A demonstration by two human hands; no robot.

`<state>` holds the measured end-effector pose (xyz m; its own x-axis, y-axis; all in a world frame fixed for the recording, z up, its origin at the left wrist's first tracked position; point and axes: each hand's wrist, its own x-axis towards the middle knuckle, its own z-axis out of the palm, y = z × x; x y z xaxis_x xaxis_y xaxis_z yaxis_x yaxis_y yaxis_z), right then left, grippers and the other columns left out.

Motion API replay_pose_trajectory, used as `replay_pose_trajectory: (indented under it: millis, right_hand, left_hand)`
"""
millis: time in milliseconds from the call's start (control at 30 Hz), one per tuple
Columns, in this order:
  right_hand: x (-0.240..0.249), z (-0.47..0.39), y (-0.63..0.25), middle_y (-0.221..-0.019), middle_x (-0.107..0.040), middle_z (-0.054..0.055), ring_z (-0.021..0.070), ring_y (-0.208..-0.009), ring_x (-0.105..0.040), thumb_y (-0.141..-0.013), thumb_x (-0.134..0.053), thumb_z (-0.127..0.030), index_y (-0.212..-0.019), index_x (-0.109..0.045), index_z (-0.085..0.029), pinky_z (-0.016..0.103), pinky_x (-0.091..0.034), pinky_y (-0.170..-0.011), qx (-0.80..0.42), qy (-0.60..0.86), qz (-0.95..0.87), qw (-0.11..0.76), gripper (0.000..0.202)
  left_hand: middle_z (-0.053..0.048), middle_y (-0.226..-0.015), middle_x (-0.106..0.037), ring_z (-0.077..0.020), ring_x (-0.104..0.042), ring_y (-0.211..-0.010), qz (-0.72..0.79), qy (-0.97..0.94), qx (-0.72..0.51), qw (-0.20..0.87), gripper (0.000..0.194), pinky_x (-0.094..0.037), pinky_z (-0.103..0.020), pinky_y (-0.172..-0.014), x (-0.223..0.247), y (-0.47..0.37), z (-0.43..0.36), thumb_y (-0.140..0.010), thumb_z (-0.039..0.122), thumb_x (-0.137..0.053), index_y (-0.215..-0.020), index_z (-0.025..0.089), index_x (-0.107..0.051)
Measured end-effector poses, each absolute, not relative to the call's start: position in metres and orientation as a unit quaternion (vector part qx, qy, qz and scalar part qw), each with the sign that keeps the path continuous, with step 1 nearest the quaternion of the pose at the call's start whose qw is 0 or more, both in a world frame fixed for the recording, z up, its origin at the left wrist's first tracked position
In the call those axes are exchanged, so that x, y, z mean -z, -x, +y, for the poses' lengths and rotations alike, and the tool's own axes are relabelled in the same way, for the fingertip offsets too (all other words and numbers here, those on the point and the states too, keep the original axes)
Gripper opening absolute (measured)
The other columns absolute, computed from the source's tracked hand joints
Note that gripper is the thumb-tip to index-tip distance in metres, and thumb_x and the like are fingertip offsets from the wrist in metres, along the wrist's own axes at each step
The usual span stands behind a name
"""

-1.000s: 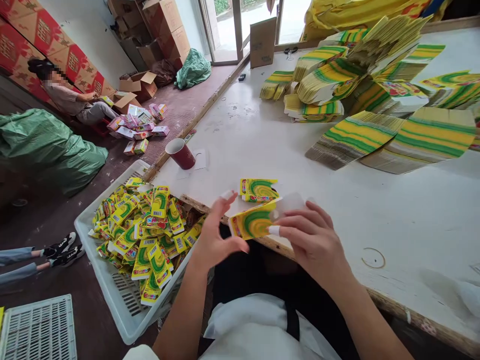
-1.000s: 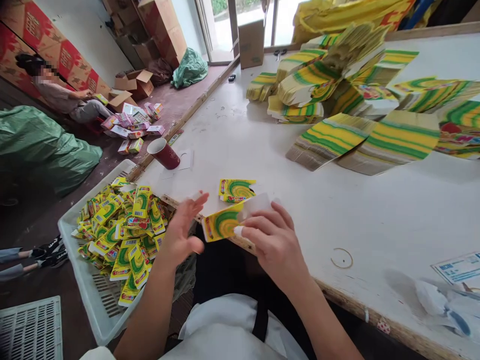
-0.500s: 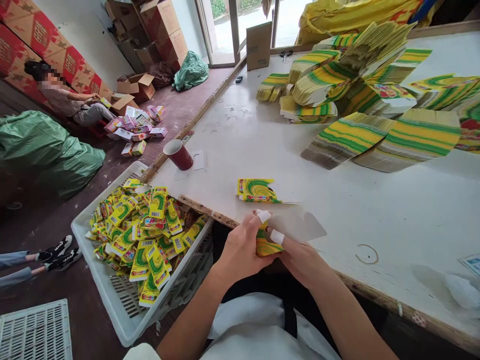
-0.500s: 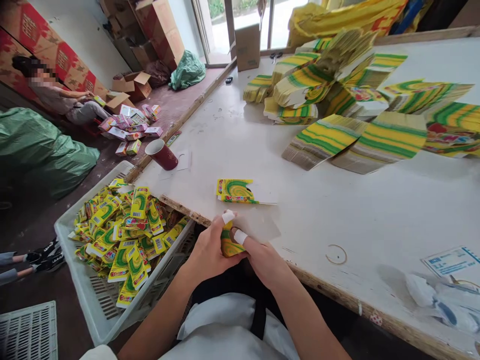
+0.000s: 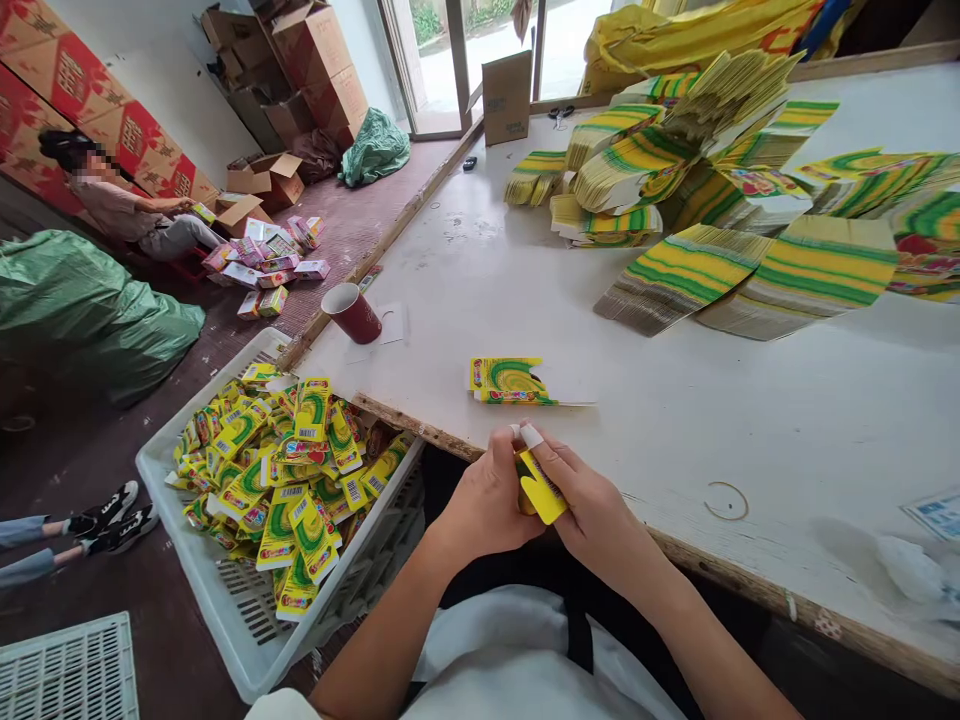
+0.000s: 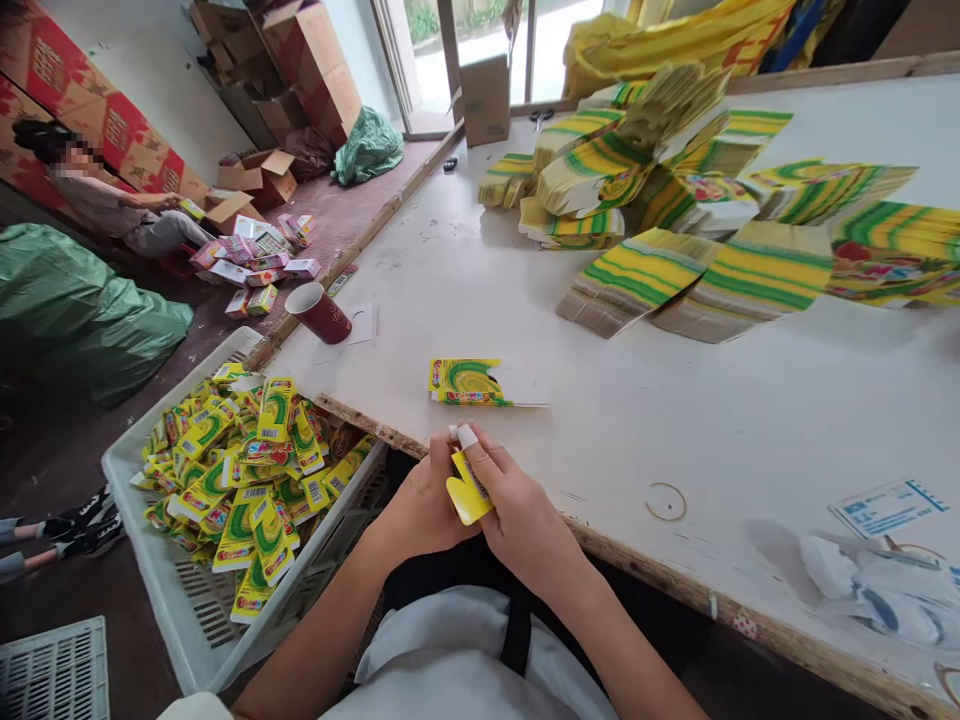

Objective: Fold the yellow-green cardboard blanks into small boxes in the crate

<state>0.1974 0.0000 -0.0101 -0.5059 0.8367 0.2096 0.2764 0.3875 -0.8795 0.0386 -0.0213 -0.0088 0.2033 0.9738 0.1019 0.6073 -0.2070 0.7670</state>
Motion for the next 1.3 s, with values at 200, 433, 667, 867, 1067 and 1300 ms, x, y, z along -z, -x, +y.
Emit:
replay_pose_trajectory:
  millis: [200,433,667,867,1067,1300]
  right_hand:
    - [0.014,0.012,-0.205,-0.123,-0.068,0.013,0.0257,-0.114,-0.067,-0.100,-0.041,-0.027,-0.146,-0.045,-0.024,0.041,-0.057,-0.095,-0.418,0.421,-0.728,0.343,0.047]
    - [0.013,0.008,-0.201,-0.165,-0.022,0.021,0.0325,-0.148,-0.035,-0.100,-0.039,-0.023,-0.159,-0.015,-0.020,0.051,-0.049,-0.105,-0.377,0.372,-0.796,0.293,0.064]
    - [0.008,0.021,-0.216,-0.160,-0.037,0.018,0.0321,-0.130,-0.058,-0.093,-0.050,-0.014,-0.110,-0.071,-0.023,0.045,-0.057,-0.093,-0.401,0.320,-0.808,0.291,0.029]
    - [0.003,0.022,-0.211,-0.148,-0.052,0.019,0.0333,-0.134,-0.054,-0.082,-0.059,-0.013,-0.095,-0.071,-0.023,0.045,-0.057,-0.091,-0.431,0.348,-0.771,0.315,0.020]
    - [0.008,0.021,-0.193,-0.150,-0.049,0.015,0.0276,-0.121,-0.064,-0.084,-0.067,-0.030,-0.132,-0.043,-0.027,0.043,-0.058,-0.091,-0.535,0.374,-0.659,0.373,0.053]
    - [0.021,0.075,-0.188,-0.121,-0.068,0.015,0.0326,-0.109,-0.065,-0.083,-0.060,-0.018,-0.126,-0.051,-0.020,0.052,-0.053,-0.092,-0.281,0.526,-0.742,0.307,0.044]
  left_hand:
    - [-0.006,-0.104,-0.063,-0.0286,-0.060,-0.098,0.639,-0.612,-0.381,0.268,0.050,-0.047,-0.043,-0.090,0.001,-0.029,-0.019,-0.060,0.019,-0.080,-0.105,0.025,-0.058]
    - [-0.002,-0.081,-0.066,-0.0232,-0.060,-0.077,0.659,-0.584,-0.384,0.278,0.042,-0.046,-0.033,-0.071,-0.011,-0.022,-0.014,-0.051,0.030,-0.090,-0.084,0.025,-0.065]
    - [-0.003,-0.085,-0.069,-0.0245,-0.063,-0.079,0.617,-0.599,-0.403,0.312,0.047,-0.048,-0.034,-0.076,-0.018,-0.016,-0.012,-0.052,0.034,-0.092,-0.093,0.027,-0.070]
    - [-0.002,-0.082,-0.068,-0.0270,-0.063,-0.083,0.638,-0.597,-0.396,0.282,0.045,-0.049,-0.037,-0.081,-0.026,-0.019,-0.011,-0.047,0.031,-0.093,-0.085,0.027,-0.070]
    - [-0.003,-0.082,-0.070,-0.0231,-0.066,-0.079,0.611,-0.473,-0.531,0.349,0.048,-0.054,-0.032,-0.072,-0.017,-0.016,-0.018,-0.046,0.021,-0.094,-0.089,0.023,-0.073]
    - [-0.009,-0.109,-0.068,-0.0198,-0.064,-0.112,0.420,-0.119,-0.856,0.276,0.075,-0.058,-0.025,-0.086,-0.026,0.049,-0.010,-0.073,0.088,-0.047,-0.103,0.020,-0.062]
